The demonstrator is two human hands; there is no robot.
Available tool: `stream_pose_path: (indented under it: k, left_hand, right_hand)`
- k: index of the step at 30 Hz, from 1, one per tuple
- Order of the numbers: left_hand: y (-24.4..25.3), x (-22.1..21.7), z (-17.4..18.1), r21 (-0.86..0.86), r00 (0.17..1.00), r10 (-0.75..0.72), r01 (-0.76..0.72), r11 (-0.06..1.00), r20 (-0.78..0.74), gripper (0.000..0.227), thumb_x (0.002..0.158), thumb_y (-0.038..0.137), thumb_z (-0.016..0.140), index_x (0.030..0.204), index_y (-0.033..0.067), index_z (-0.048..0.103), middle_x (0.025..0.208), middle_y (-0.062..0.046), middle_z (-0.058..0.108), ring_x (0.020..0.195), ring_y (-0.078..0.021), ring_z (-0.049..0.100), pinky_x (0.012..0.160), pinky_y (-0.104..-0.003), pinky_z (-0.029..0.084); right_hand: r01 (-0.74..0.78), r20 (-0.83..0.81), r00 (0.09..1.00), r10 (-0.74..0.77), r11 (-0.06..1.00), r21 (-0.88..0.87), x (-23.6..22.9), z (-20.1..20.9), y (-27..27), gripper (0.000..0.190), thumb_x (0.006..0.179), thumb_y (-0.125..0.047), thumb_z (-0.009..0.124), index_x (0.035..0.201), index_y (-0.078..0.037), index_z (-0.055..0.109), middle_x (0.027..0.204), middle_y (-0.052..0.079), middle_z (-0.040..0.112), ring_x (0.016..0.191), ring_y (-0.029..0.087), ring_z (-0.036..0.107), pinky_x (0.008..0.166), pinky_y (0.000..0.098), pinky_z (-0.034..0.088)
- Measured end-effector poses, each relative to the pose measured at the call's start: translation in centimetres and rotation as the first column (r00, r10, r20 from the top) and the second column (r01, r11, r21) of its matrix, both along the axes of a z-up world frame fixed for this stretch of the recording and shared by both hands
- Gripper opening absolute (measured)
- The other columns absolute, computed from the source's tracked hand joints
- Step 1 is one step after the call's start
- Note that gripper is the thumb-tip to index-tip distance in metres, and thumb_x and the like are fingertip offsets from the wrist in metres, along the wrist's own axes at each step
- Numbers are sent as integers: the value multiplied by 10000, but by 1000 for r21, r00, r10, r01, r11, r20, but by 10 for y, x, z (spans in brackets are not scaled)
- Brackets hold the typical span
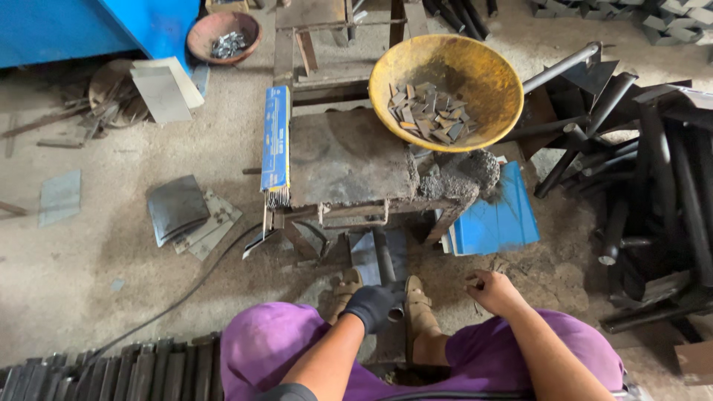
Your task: The person welds a metal pipe to a flat metal sheet using a welding torch. They position the pipe, apply the weld, and rotate the assembly to continue welding along the seam.
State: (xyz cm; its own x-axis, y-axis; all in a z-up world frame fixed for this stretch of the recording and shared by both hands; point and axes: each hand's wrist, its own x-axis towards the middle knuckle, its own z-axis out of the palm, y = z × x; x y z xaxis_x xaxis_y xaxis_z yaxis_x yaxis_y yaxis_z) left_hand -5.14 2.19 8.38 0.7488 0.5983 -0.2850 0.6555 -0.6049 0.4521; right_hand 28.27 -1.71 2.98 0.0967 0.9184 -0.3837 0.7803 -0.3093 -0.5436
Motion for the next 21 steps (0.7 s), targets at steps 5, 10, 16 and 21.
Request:
stream_pose_path:
  k: [5, 10, 16, 21]
  left_hand:
    - [0, 14, 6, 29, 1000, -3, 4, 1000, -14, 551, 820, 139, 707, 1338, 302, 616, 1202, -95, 652, 985, -376, 687, 802, -493, 553]
    - [4, 29, -7, 34, 999, 25, -26, 999, 27, 251, 849, 227, 707, 1098, 198, 700, 1152, -62, 683, 976, -351, 704, 806, -487, 561]
    - [10, 49, -10, 80, 996, 21, -28, 996, 82, 245, 809, 257, 728, 1046, 197, 719, 1095, -54, 676, 959, -333, 695, 816, -476, 558]
    - [11, 41, -11, 90, 998, 16, -21, 996, 55, 281, 777, 258, 736, 1050, 192, 717, 1101, -62, 675, 966, -343, 691, 814, -479, 560]
  right_hand:
    - [-20, -34, 999, 21, 1000, 15, -1, -3, 1, 382, 824, -293, 759, 1151, -98, 736, 838, 146, 803, 768, 267, 785, 762, 377, 607]
    - [-17, -2, 1000, 17, 1000, -12, 6, -5, -8, 366, 831, -308, 753, 1144, -119, 736, 838, 128, 801, 786, 268, 782, 766, 383, 604]
    - [39, -1, 999, -39, 999, -35, 15, 0, -9, 387, 817, -316, 771, 1158, -135, 741, 849, 134, 797, 803, 282, 777, 788, 390, 600]
    - [13, 7, 1000, -13, 1000, -15, 12, -9, -7, 383, 822, -316, 765, 1155, -130, 741, 864, 135, 799, 826, 284, 772, 801, 391, 596]
